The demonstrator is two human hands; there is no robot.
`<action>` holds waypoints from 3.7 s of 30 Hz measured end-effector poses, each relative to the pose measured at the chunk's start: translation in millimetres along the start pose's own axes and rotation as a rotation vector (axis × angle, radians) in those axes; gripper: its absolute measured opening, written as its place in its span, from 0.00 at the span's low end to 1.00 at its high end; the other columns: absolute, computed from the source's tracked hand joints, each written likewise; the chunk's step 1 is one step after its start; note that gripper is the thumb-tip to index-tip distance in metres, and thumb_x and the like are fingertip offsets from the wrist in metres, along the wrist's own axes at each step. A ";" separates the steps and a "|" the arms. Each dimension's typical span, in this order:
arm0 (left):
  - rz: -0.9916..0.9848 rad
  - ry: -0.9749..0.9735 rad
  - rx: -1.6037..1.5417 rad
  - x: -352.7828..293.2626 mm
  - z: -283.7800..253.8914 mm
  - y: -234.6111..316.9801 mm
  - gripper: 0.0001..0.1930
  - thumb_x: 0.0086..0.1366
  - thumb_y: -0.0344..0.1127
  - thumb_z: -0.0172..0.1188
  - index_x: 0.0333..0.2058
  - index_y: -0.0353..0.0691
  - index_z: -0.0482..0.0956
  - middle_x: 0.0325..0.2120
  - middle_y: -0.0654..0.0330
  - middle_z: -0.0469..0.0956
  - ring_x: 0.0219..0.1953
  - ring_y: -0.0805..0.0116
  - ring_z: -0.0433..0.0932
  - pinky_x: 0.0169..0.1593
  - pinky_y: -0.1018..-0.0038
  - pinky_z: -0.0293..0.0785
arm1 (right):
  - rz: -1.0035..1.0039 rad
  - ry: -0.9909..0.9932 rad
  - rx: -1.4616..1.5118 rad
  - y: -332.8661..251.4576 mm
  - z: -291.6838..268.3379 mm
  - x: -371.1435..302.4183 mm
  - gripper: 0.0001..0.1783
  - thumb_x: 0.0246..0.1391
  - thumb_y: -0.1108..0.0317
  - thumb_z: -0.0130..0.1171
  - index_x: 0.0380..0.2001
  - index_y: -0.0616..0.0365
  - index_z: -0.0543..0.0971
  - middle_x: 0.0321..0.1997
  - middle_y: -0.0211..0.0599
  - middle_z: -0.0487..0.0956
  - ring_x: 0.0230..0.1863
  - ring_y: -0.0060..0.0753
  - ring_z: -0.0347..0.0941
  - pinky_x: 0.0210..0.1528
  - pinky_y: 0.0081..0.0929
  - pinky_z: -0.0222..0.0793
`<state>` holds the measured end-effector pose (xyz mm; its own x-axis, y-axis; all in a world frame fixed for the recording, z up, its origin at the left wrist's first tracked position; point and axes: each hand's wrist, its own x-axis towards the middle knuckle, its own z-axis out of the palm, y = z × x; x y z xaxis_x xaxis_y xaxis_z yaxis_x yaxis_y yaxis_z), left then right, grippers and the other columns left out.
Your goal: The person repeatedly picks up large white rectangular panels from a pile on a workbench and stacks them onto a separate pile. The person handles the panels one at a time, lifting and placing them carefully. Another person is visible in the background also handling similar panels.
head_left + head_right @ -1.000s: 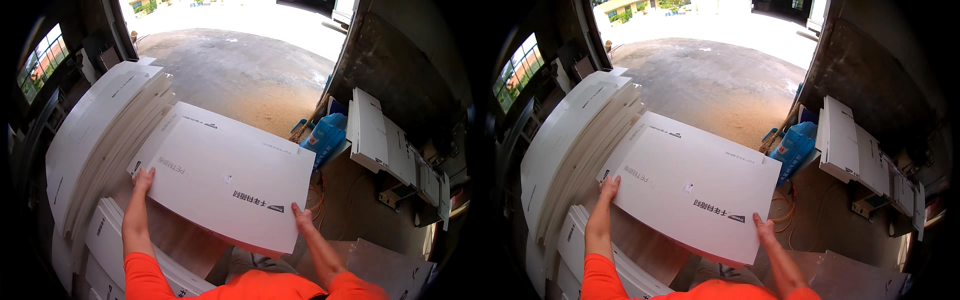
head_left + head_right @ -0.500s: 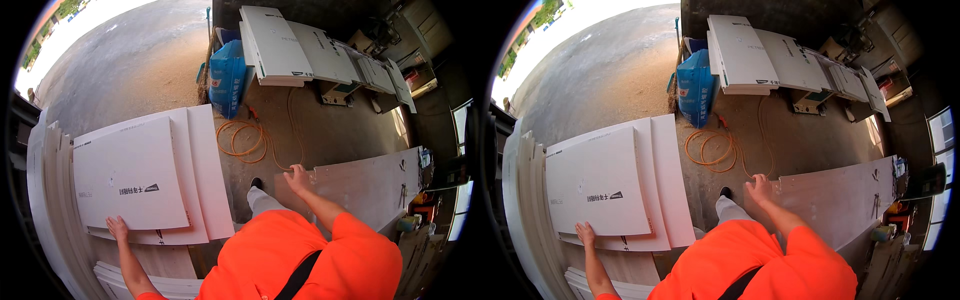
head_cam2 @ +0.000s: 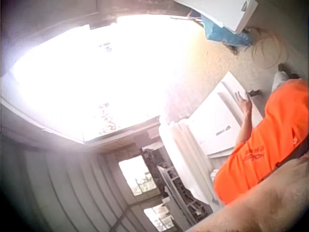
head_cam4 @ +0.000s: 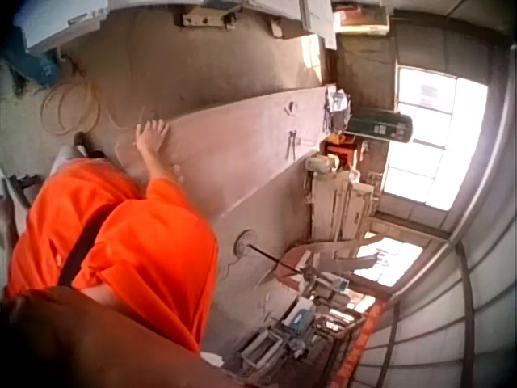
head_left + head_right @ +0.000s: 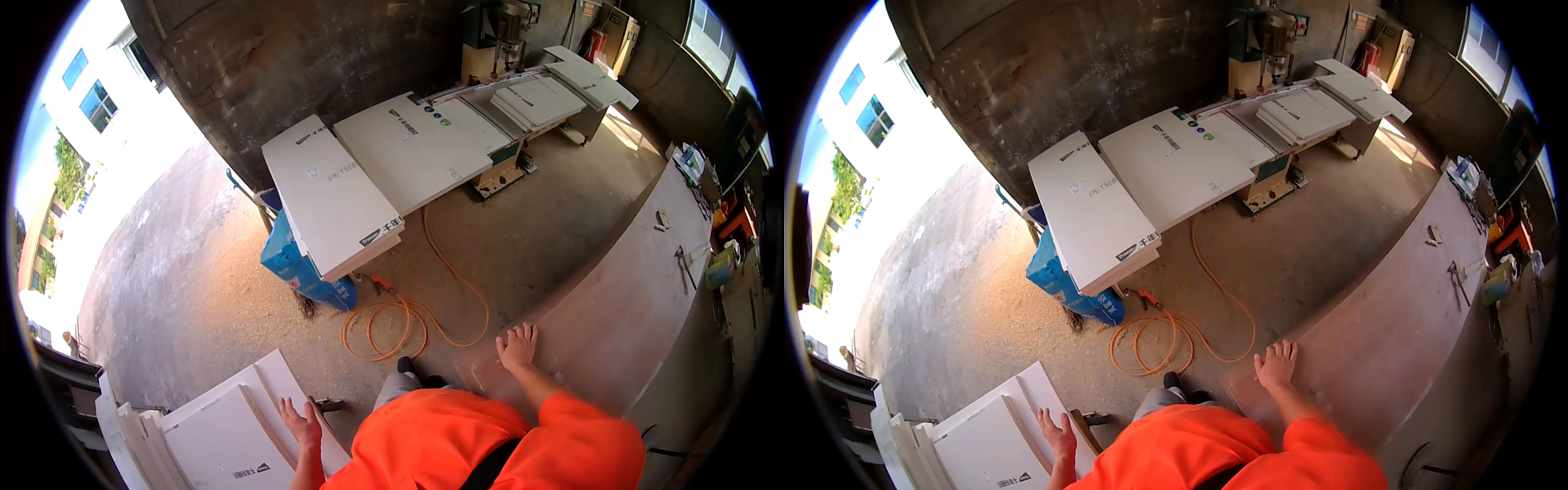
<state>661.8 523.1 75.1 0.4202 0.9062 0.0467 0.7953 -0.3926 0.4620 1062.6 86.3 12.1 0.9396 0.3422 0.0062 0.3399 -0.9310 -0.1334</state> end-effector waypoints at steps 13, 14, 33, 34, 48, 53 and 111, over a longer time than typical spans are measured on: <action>0.825 -0.572 -0.308 223.7 135.5 374.4 0.22 0.63 0.33 0.65 0.54 0.31 0.75 0.47 0.45 0.80 0.49 0.48 0.81 0.51 0.60 0.77 | 0.076 0.083 0.059 1.2 2.8 7.5 0.23 0.49 0.51 0.63 0.42 0.57 0.82 0.58 0.40 0.75 0.71 0.48 0.59 0.77 0.58 0.38; 0.832 -0.616 -0.340 233.3 148.3 408.3 0.22 0.63 0.33 0.65 0.54 0.31 0.75 0.48 0.46 0.80 0.49 0.50 0.81 0.52 0.61 0.77 | 0.117 0.072 0.040 0.4 3.9 8.6 0.24 0.49 0.51 0.63 0.44 0.56 0.82 0.58 0.40 0.75 0.71 0.48 0.59 0.77 0.58 0.38; 0.374 -1.257 -0.795 218.7 485.3 988.6 0.16 0.71 0.34 0.59 0.52 0.30 0.75 0.41 0.53 0.84 0.38 0.66 0.84 0.45 0.72 0.80 | 0.512 -0.648 0.252 376.4 -157.9 391.9 0.30 0.50 0.53 0.67 0.56 0.53 0.77 0.52 0.46 0.82 0.54 0.49 0.79 0.54 0.45 0.75; 0.343 -1.344 -0.756 196.7 501.6 1010.3 0.16 0.71 0.35 0.60 0.52 0.30 0.75 0.40 0.54 0.84 0.38 0.67 0.84 0.44 0.73 0.79 | 0.501 -0.590 0.222 402.1 -178.5 414.9 0.32 0.50 0.51 0.68 0.56 0.54 0.77 0.52 0.47 0.82 0.54 0.49 0.79 0.55 0.45 0.75; 0.446 -1.749 -0.852 80.4 714.5 1461.5 0.15 0.72 0.36 0.58 0.52 0.32 0.76 0.41 0.54 0.84 0.39 0.65 0.85 0.46 0.69 0.81 | 0.799 0.060 0.778 785.5 -301.6 740.4 0.35 0.57 0.51 0.69 0.61 0.63 0.73 0.57 0.45 0.81 0.58 0.39 0.77 0.60 0.32 0.72; 0.373 -1.744 -0.722 71.4 763.2 1613.4 0.13 0.73 0.38 0.57 0.50 0.35 0.77 0.41 0.55 0.84 0.40 0.65 0.85 0.45 0.70 0.80 | 0.953 0.124 1.153 904.4 -277.0 801.0 0.29 0.59 0.59 0.69 0.58 0.66 0.76 0.54 0.43 0.82 0.55 0.34 0.78 0.57 0.31 0.74; -0.146 -0.305 -2.012 -147.8 896.7 2003.5 0.25 0.69 0.31 0.57 0.63 0.33 0.67 0.60 0.52 0.72 0.64 0.56 0.69 0.67 0.58 0.64 | 0.276 -0.255 1.251 1448.3 -352.5 1589.5 0.31 0.66 0.53 0.57 0.65 0.61 0.69 0.30 0.41 0.76 0.28 0.39 0.68 0.33 0.38 0.68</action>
<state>2584.9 -538.1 199.6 0.6261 0.7740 -0.0947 -0.5944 0.5524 0.5844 3062.4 -763.0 178.1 0.8910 0.3033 -0.3378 -0.2583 -0.2731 -0.9267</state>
